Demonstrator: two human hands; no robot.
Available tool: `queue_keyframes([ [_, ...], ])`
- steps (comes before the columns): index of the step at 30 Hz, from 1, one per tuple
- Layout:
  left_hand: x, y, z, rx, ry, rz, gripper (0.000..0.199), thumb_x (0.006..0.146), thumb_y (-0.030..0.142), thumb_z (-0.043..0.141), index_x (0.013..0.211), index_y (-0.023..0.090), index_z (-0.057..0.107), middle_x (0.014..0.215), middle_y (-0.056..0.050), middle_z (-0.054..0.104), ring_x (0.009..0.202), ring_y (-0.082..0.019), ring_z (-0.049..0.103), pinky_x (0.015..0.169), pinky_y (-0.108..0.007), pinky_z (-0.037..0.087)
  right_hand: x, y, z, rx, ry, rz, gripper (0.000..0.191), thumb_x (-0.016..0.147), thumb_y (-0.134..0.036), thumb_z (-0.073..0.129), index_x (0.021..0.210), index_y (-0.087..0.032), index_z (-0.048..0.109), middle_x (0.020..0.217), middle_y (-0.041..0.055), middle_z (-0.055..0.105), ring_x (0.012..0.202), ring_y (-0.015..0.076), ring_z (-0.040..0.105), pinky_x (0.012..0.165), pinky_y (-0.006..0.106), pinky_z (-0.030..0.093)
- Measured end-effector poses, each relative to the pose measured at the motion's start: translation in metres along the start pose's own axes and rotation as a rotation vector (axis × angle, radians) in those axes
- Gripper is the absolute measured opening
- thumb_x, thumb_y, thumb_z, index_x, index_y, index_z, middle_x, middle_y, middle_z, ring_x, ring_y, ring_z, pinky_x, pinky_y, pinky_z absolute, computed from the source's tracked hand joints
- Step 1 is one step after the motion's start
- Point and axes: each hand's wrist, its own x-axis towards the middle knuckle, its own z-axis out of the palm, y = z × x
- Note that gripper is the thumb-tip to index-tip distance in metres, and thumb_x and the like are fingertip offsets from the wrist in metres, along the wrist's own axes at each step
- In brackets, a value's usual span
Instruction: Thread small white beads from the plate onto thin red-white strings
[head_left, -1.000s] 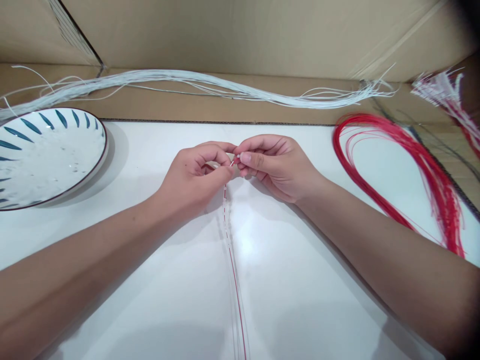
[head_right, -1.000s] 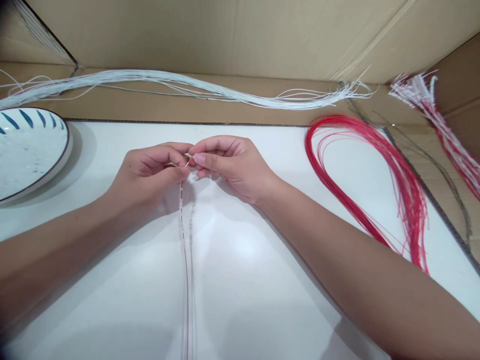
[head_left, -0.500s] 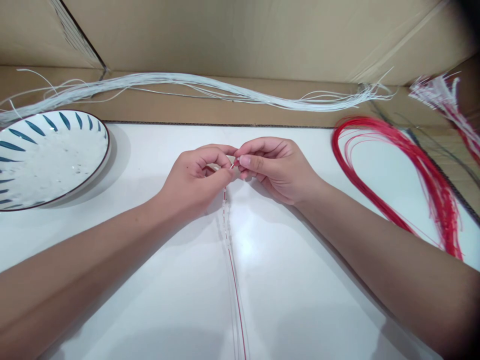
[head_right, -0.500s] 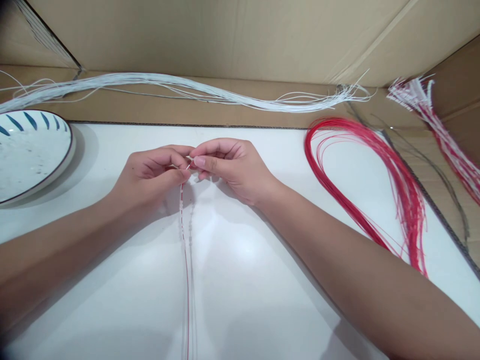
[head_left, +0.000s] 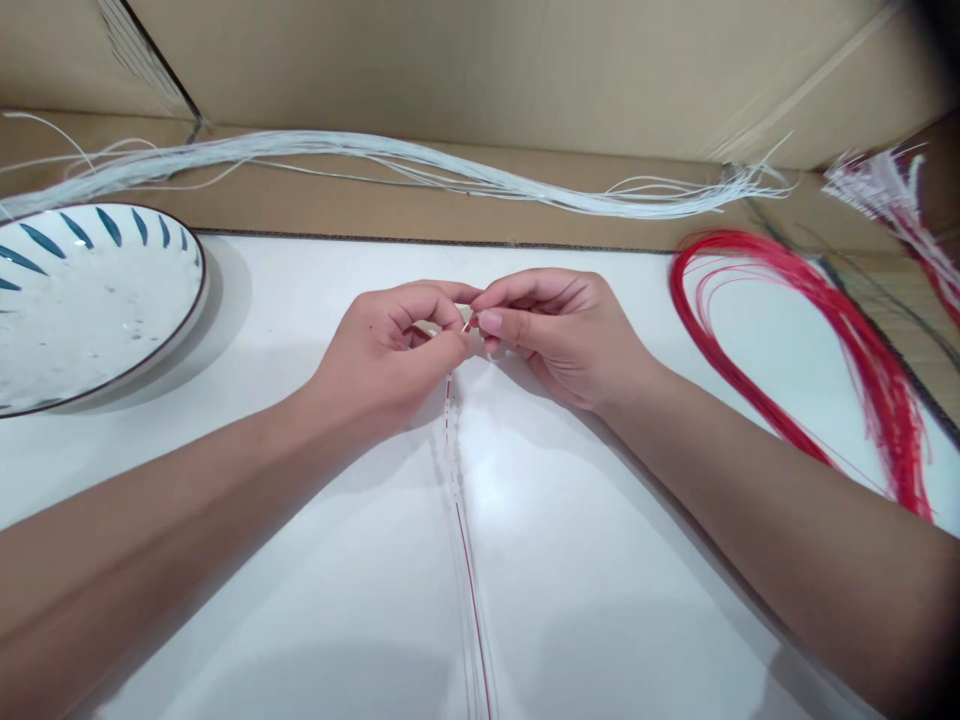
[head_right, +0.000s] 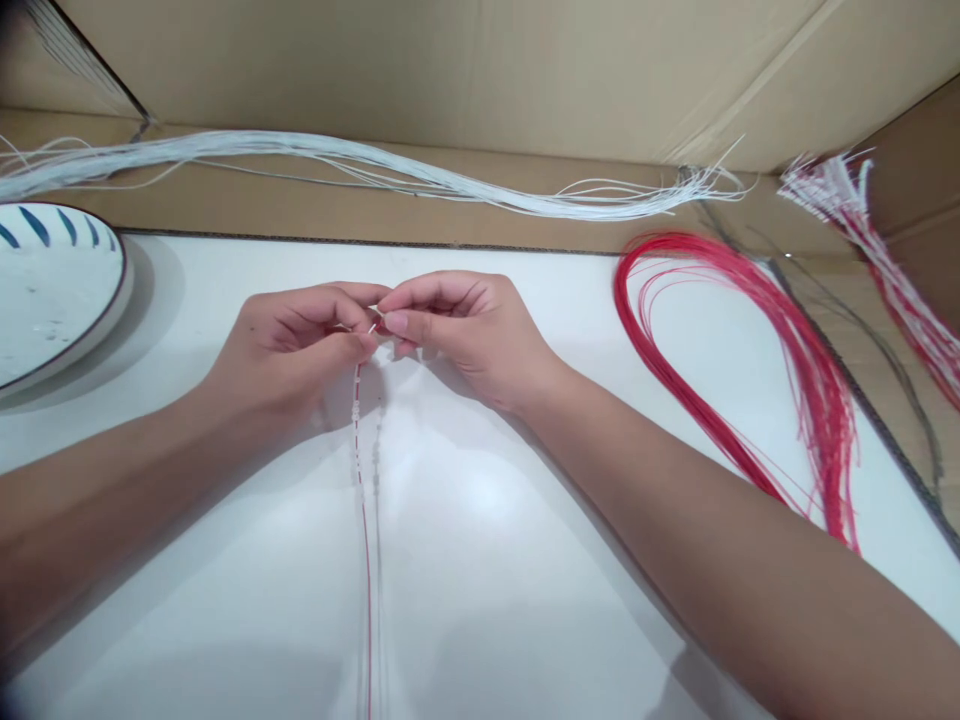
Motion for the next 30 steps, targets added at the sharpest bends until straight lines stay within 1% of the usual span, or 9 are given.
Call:
queue_keyframes([
  [4,-0.001,0.0,-0.001,0.033,-0.006,0.028,0.017,0.079,0.017,0.068,0.061,0.017,0.067,0.105,-0.006,0.076,0.09,-0.021,0.067,0.066,-0.032,0.049,-0.002,-0.005,0.003,-0.014,0.022,0.02,0.021,0.066,-0.029,0.096,0.076,-0.02,0.08,0.069,0.001,0.074,0.062,0.0121,0.068,0.066,0.028,0.062],
  [7,-0.002,0.002,-0.002,0.038,-0.023,-0.009,0.019,0.081,0.016,0.068,0.063,0.016,0.067,0.107,-0.006,0.076,0.091,-0.02,0.067,0.066,-0.03,0.05,-0.003,-0.009,0.004,-0.002,0.012,0.064,0.021,0.065,-0.031,0.096,0.072,-0.02,0.08,0.066,0.0009,0.073,0.062,0.0128,0.068,0.065,0.029,0.063],
  [11,-0.002,0.004,-0.002,0.044,0.001,-0.062,0.018,0.08,0.015,0.069,0.062,0.017,0.069,0.108,-0.005,0.076,0.089,-0.02,0.069,0.065,-0.03,0.053,-0.002,-0.012,0.002,0.071,-0.046,0.142,0.016,0.067,-0.026,0.094,0.075,-0.02,0.082,0.068,0.0006,0.074,0.061,0.0107,0.069,0.061,0.025,0.061],
  [16,-0.002,0.004,-0.003,0.086,0.002,-0.097,0.02,0.078,0.021,0.069,0.058,0.02,0.067,0.107,-0.002,0.076,0.087,-0.023,0.072,0.057,-0.029,0.053,-0.002,-0.015,-0.001,0.104,-0.071,0.2,0.009,0.073,-0.021,0.091,0.076,-0.021,0.083,0.069,0.0007,0.075,0.059,0.0088,0.067,0.057,0.021,0.059],
  [19,-0.003,0.001,-0.004,0.128,-0.012,-0.068,0.021,0.079,0.022,0.067,0.059,0.021,0.067,0.105,-0.002,0.076,0.088,-0.023,0.073,0.056,-0.028,0.053,-0.003,-0.016,0.0,0.08,-0.078,0.196,0.007,0.075,-0.02,0.089,0.075,-0.019,0.082,0.068,0.001,0.073,0.06,0.0081,0.065,0.058,0.02,0.059],
  [24,-0.002,-0.003,-0.006,0.184,0.008,-0.021,0.018,0.079,0.024,0.068,0.061,0.022,0.069,0.104,-0.001,0.077,0.092,-0.025,0.073,0.059,-0.029,0.054,-0.005,-0.013,0.003,0.03,-0.058,0.154,0.006,0.077,-0.022,0.088,0.077,-0.02,0.082,0.069,0.0013,0.073,0.063,0.0096,0.066,0.062,0.023,0.059],
  [26,-0.003,-0.004,-0.006,0.204,0.002,-0.029,0.018,0.079,0.027,0.068,0.062,0.023,0.069,0.107,0.001,0.077,0.094,-0.025,0.073,0.061,-0.029,0.055,-0.006,-0.012,0.004,0.028,-0.045,0.135,0.006,0.077,-0.021,0.087,0.077,-0.02,0.082,0.068,0.0011,0.073,0.065,0.0098,0.067,0.064,0.023,0.06],
  [30,-0.003,-0.001,-0.008,0.256,-0.019,-0.062,0.018,0.081,0.03,0.068,0.064,0.024,0.069,0.111,0.005,0.076,0.098,-0.025,0.073,0.068,-0.031,0.057,-0.007,-0.012,0.005,0.039,-0.041,0.14,0.007,0.077,-0.021,0.088,0.077,-0.019,0.081,0.069,0.0009,0.073,0.066,0.0097,0.068,0.067,0.023,0.061],
])
